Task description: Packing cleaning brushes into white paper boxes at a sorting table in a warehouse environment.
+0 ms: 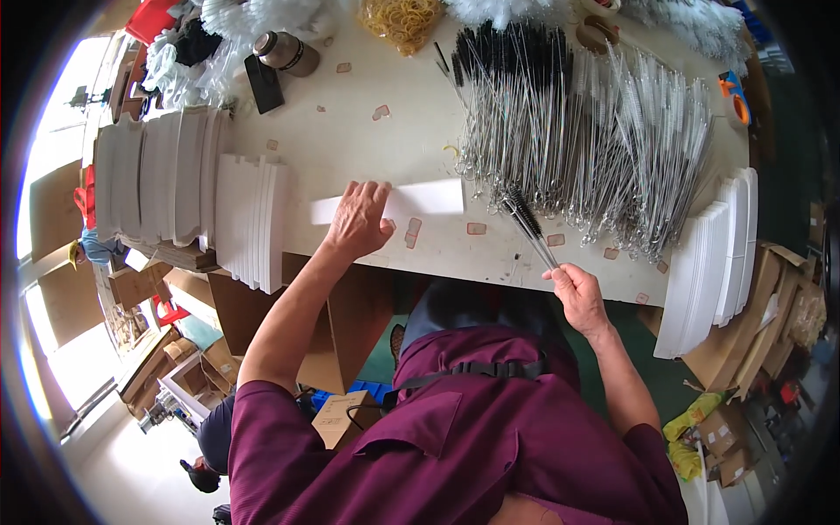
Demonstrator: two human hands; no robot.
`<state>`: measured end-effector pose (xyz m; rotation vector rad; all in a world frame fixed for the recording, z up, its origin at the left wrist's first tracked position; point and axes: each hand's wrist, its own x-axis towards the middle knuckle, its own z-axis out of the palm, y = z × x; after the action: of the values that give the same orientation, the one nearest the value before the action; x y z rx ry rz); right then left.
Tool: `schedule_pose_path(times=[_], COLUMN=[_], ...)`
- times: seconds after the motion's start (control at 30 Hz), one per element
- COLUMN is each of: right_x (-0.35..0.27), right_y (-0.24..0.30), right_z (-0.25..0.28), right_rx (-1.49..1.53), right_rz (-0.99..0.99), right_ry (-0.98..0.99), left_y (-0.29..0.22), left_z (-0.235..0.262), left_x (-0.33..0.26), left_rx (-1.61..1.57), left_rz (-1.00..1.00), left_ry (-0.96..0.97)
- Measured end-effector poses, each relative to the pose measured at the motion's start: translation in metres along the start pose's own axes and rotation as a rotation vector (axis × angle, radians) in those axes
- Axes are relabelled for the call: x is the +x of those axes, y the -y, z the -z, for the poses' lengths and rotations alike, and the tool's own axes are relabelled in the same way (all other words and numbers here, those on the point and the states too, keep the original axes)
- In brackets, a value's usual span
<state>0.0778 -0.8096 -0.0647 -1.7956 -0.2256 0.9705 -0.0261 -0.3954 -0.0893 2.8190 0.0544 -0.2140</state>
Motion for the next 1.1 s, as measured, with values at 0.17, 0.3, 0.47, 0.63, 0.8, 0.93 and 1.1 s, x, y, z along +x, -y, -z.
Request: schedule_pose_path(times=[0.17,0.3,0.47,0.63,0.8,0.93,1.1], right_x=[-0.001,-0.006,-0.011,-0.017,-0.016,-0.014,-0.012], right_y=[0.007,0.036,0.066,0.057,0.041,0.039,0.039], right_z=[0.002,0.003,0.002,0.002,0.003,0.010,0.013], right_rx=[0.082,0.136,0.221,0.215,0.085,0.123,0.029], right_rz=[-0.019,-0.066,-0.167,-0.134,-0.106,-0.156,-0.126], right_ry=[0.029,0.141,0.340,0.419,0.397,0.410,0.350], left_y=[-0.014,-0.034,-0.041,-0.056,-0.069,-0.074,-0.084], left_z=[0.031,0.057,0.045,0.043,0.050,0.052,0.053], left_x=[0.024,0.048,0.070,0.087,0.093,0.093,0.093], left_rx=[-0.248,-1.394,-1.858,-1.931,-2.018,-2.003,-2.034], left_rz=[0.215,0.407,0.592,0.580,0.567,0.510,0.497], left_ry=[-0.192,-0.299,-0.480,-0.559,-0.541,-0.476,-0.472])
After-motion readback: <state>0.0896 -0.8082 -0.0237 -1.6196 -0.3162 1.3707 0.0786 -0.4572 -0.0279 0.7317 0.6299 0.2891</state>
